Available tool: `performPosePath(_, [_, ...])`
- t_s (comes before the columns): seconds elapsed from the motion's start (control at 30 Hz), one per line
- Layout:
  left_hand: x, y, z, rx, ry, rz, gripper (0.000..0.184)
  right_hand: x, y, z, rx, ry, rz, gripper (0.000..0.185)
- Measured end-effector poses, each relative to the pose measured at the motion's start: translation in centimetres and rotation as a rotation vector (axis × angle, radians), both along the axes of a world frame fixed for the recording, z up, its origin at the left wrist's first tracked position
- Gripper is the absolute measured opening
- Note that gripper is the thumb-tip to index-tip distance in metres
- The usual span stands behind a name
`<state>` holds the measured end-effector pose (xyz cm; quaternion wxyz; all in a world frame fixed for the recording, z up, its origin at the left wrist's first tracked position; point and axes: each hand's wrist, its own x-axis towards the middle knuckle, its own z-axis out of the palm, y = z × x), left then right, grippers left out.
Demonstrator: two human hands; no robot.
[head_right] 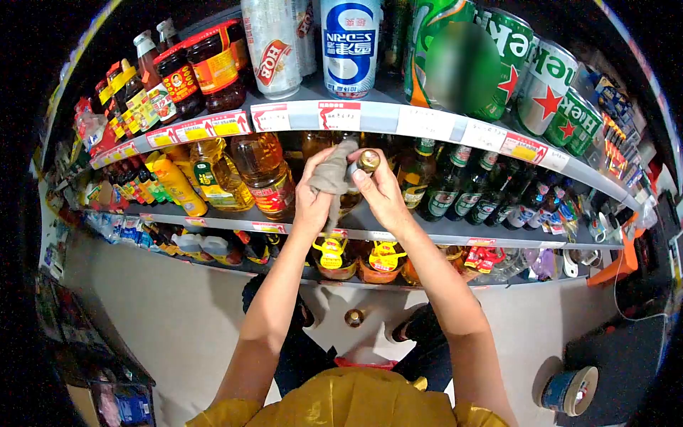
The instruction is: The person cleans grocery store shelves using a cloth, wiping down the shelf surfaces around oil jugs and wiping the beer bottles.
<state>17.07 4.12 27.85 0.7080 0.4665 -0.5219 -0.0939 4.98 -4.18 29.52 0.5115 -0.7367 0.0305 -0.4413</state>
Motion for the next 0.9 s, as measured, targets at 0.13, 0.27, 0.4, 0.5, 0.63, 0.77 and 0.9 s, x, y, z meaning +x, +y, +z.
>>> performPosePath(0.13, [1.5, -1.1, -5.3, 0.039, 0.022, 0.073, 0.039, 0.7, -1.5, -2.2, 0.114, -0.226, -0.020, 0.022])
performPosePath(0.27, [3.3, -0.9, -9.4, 0.145, -0.073, 0.245, 0.037, 0.3, -1.8, -3.0, 0.302, -0.335, -0.051, 0.017])
performPosePath(0.4, [3.7, -0.3, -10.5, 0.298, -0.049, 0.323, 0.037, 0.3, -1.4, -3.5, 0.382, -0.423, -0.166, 0.017])
performPosePath(0.5, [3.9, -0.3, -10.9, 0.308, -0.166, 0.419, 0.038, 1.1, -1.1, -2.7, 0.461, -0.519, -0.329, 0.020])
performPosePath(0.63, [4.4, -0.2, -12.2, 0.390, -0.239, 0.471, 0.037, 0.6, -0.1, -1.0, 0.497, -0.583, -0.460, 0.026])
performPosePath(0.77, [5.7, -0.4, -12.4, 0.658, -0.434, 0.378, 0.034, -2.9, 1.2, 0.3, 0.431, -0.599, -0.487, 0.022])
performPosePath(0.9, [4.5, -1.5, -8.8, 0.705, -0.246, 0.477, 0.034, -9.5, 2.8, 1.7, 0.405, -0.634, -0.505, 0.020])
